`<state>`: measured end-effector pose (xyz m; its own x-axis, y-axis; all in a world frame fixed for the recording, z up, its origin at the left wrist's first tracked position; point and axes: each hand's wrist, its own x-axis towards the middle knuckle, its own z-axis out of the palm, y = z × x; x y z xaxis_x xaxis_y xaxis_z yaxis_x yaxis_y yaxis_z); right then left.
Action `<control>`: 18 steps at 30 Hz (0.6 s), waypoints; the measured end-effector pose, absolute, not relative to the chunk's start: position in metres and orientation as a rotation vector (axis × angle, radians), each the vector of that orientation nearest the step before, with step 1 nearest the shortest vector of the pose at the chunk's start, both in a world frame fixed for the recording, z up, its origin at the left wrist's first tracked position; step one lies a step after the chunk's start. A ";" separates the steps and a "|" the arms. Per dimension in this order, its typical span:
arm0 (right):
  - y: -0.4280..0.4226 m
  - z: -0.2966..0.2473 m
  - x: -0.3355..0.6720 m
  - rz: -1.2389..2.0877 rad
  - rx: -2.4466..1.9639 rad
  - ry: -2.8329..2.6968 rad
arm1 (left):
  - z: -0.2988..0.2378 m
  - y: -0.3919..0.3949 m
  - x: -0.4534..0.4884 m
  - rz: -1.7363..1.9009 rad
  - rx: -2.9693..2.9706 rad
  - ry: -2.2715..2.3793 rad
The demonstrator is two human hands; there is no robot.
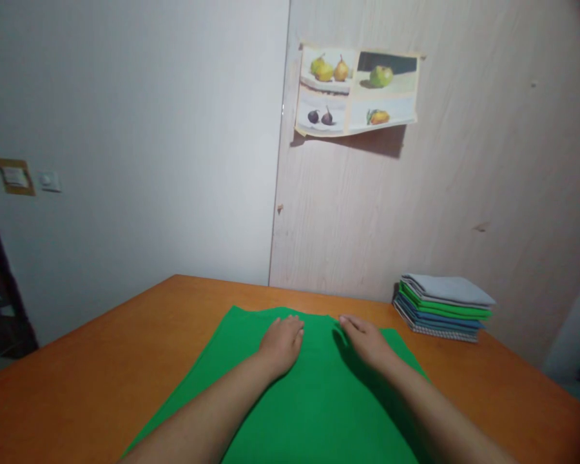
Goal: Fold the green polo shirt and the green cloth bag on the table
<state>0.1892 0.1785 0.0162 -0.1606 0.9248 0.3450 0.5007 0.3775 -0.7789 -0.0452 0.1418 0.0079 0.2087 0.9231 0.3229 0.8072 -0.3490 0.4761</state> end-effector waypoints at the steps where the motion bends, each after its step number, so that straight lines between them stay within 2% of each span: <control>1: 0.179 0.013 0.179 0.596 -1.259 -1.910 | 0.005 0.140 -0.042 0.715 2.371 1.682; 6: 0.173 -0.007 0.155 0.332 -1.473 -2.378 | -0.003 0.135 -0.041 0.405 2.478 1.761; 18: 0.168 -0.011 0.158 0.296 -1.594 -2.516 | -0.002 0.142 -0.055 0.406 2.319 1.718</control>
<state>0.1584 0.1683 -0.0107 -0.4249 0.9050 0.0194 0.8758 0.4164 -0.2440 -0.0548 0.1423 -0.0016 0.2757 0.9574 0.0857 0.8946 -0.2882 0.3415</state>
